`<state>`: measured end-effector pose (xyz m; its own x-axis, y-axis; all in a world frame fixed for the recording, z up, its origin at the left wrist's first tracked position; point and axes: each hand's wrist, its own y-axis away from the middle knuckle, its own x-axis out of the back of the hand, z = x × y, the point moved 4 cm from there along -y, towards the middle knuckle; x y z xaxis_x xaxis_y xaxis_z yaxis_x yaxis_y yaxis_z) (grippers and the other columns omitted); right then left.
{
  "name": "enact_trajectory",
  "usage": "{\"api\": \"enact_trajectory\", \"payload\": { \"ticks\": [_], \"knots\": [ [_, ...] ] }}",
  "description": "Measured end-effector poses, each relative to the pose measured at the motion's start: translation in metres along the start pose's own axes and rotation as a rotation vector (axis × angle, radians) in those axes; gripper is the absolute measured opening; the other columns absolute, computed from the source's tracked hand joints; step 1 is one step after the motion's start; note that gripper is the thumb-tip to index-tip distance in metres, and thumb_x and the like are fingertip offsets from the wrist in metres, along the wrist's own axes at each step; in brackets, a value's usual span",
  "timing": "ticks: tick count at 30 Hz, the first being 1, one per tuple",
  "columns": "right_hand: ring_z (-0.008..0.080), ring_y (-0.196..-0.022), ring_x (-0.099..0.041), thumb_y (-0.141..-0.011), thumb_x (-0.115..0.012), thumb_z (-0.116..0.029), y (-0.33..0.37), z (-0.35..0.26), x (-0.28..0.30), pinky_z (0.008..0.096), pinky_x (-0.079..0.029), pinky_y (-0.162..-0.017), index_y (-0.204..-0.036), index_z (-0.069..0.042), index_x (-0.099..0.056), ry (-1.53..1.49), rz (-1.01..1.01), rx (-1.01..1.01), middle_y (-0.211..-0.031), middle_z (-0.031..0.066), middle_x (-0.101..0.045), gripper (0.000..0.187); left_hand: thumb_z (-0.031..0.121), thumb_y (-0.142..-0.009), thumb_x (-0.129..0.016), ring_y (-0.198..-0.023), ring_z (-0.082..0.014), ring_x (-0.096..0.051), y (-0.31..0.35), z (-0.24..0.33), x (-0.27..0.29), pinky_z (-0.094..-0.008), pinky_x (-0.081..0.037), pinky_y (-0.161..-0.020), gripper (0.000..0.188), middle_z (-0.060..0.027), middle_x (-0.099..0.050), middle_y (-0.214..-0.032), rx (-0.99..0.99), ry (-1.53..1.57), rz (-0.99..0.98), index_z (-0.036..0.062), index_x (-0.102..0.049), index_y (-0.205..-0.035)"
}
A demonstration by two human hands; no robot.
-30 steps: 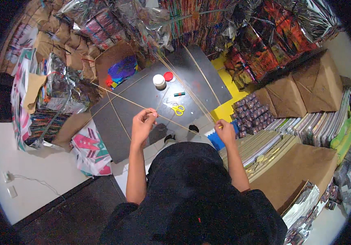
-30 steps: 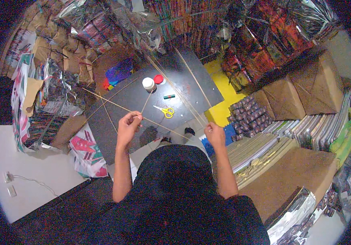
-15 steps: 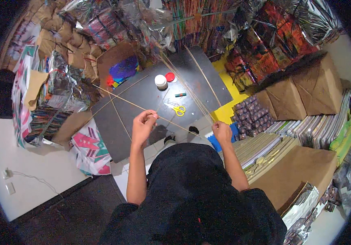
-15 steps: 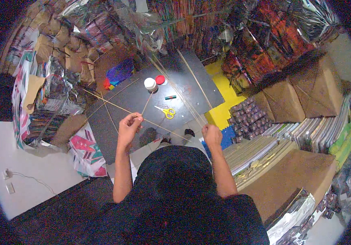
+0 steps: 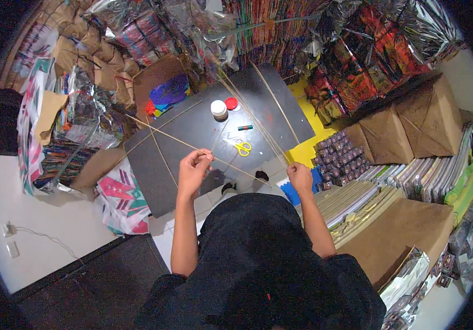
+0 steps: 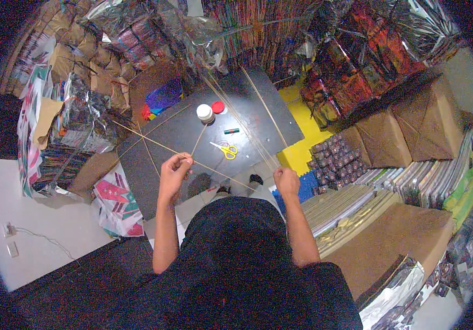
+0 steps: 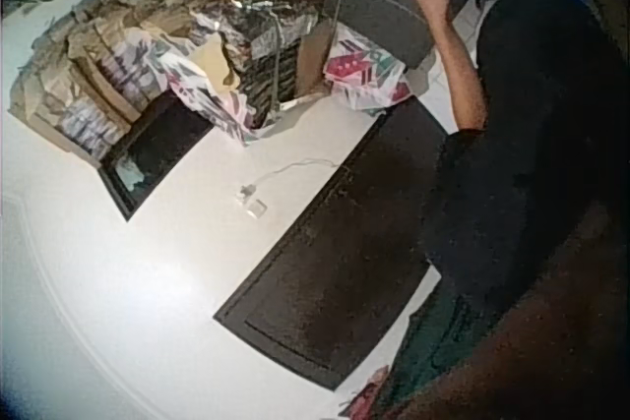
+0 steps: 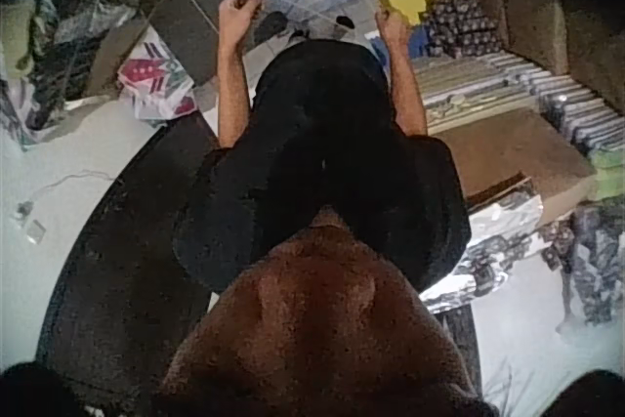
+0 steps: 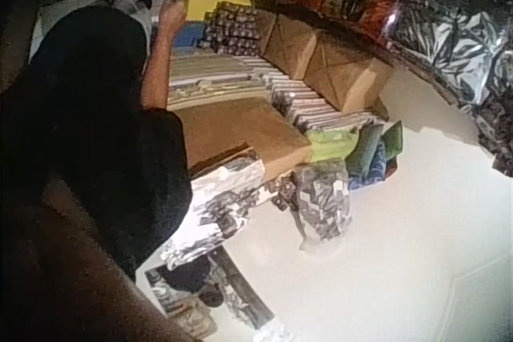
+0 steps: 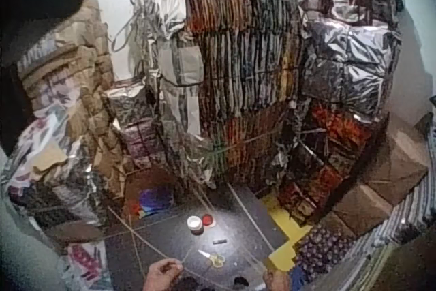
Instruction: The recorder is assembling the bamboo frame for a traditional kite by tying sticks together with string.
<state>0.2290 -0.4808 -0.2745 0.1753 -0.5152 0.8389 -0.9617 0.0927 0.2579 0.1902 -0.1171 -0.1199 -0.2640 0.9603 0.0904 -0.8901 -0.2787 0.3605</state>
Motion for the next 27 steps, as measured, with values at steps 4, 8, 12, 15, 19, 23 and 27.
{"api": "enact_trajectory", "payload": {
  "ticks": [4,8,12,15,19,23,27],
  "knots": [
    [0.0377,-0.084,-0.071,-0.084,-0.067,-0.029,-0.001,0.005,-0.002,0.0457,-0.055,-0.077,-0.095,-0.005,-0.075,-0.027,-0.022,0.029,-0.088,0.02,-0.072,0.028,0.017,-0.092,-0.069,-0.069,-0.0066,-0.058,0.001,0.0,-0.001,-0.0207,-0.041,-0.056,0.016,-0.0006,-0.07,-0.087,-0.013,0.016,-0.006,0.005,-0.069,-0.102],
    [0.0369,-0.085,-0.071,-0.084,-0.067,-0.031,0.0,0.008,-0.004,0.0453,-0.055,-0.078,-0.096,-0.004,-0.075,-0.042,-0.031,0.031,-0.089,0.0203,-0.073,0.031,0.016,-0.092,-0.068,-0.068,-0.0068,-0.058,0.002,0.0,-0.001,-0.0208,-0.041,-0.055,0.014,-0.0008,-0.07,-0.087,-0.006,0.023,-0.005,0.005,-0.069,-0.102],
    [0.0402,-0.085,-0.07,-0.084,-0.064,-0.027,-0.001,0.007,-0.007,0.0468,-0.056,-0.077,-0.094,-0.009,-0.076,-0.066,-0.025,0.04,-0.089,0.0211,-0.072,0.024,0.015,-0.092,-0.068,-0.068,-0.0068,-0.058,0.001,-0.001,0.0,-0.0208,-0.04,-0.055,0.014,-0.001,-0.07,-0.087,-0.007,0.012,0.001,0.0048,-0.069,-0.101],
    [0.0384,-0.083,-0.071,-0.083,-0.065,-0.027,0.001,0.003,-0.001,0.0447,-0.056,-0.076,-0.093,-0.009,-0.077,-0.134,-0.009,0.042,-0.088,0.0193,-0.073,0.024,0.015,-0.092,-0.068,-0.069,-0.0069,-0.058,0.003,0.003,-0.001,-0.0208,-0.04,-0.055,0.014,-0.001,-0.069,-0.087,-0.007,0.018,-0.011,0.0047,-0.068,-0.102],
    [0.0351,-0.082,-0.072,-0.082,-0.067,-0.028,0.002,0.0,0.009,0.0432,-0.056,-0.075,-0.093,-0.008,-0.076,-0.208,0.012,0.007,-0.087,0.0178,-0.074,0.024,0.016,-0.093,-0.068,-0.069,-0.0068,-0.058,0.001,0.001,0.0,-0.0207,-0.04,-0.055,0.015,-0.0008,-0.069,-0.087,-0.007,0.01,-0.004,0.0047,-0.068,-0.103],
    [0.0314,-0.081,-0.073,-0.082,-0.07,-0.026,0.004,-0.004,0.02,0.0398,-0.056,-0.073,-0.094,-0.005,-0.075,-0.309,0.044,0.002,-0.086,0.0178,-0.074,0.024,0.016,-0.093,-0.068,-0.069,-0.0066,-0.058,0.001,0.0,0.0,-0.0206,-0.04,-0.055,0.016,-0.0005,-0.069,-0.087,0.001,0.014,-0.004,0.005,-0.068,-0.104],
    [0.0161,-0.072,-0.07,-0.085,-0.068,-0.016,0.001,0.001,0.025,0.0322,-0.054,-0.067,-0.091,-0.002,-0.073,-0.44,0.138,0.029,-0.08,0.0117,-0.073,0.016,0.016,-0.093,-0.068,-0.069,-0.0065,-0.059,-0.001,0.0,-0.002,-0.0206,-0.04,-0.055,0.015,-0.0002,-0.069,-0.086,0.003,0.024,-0.012,0.0054,-0.068,-0.104]
  ]
}}
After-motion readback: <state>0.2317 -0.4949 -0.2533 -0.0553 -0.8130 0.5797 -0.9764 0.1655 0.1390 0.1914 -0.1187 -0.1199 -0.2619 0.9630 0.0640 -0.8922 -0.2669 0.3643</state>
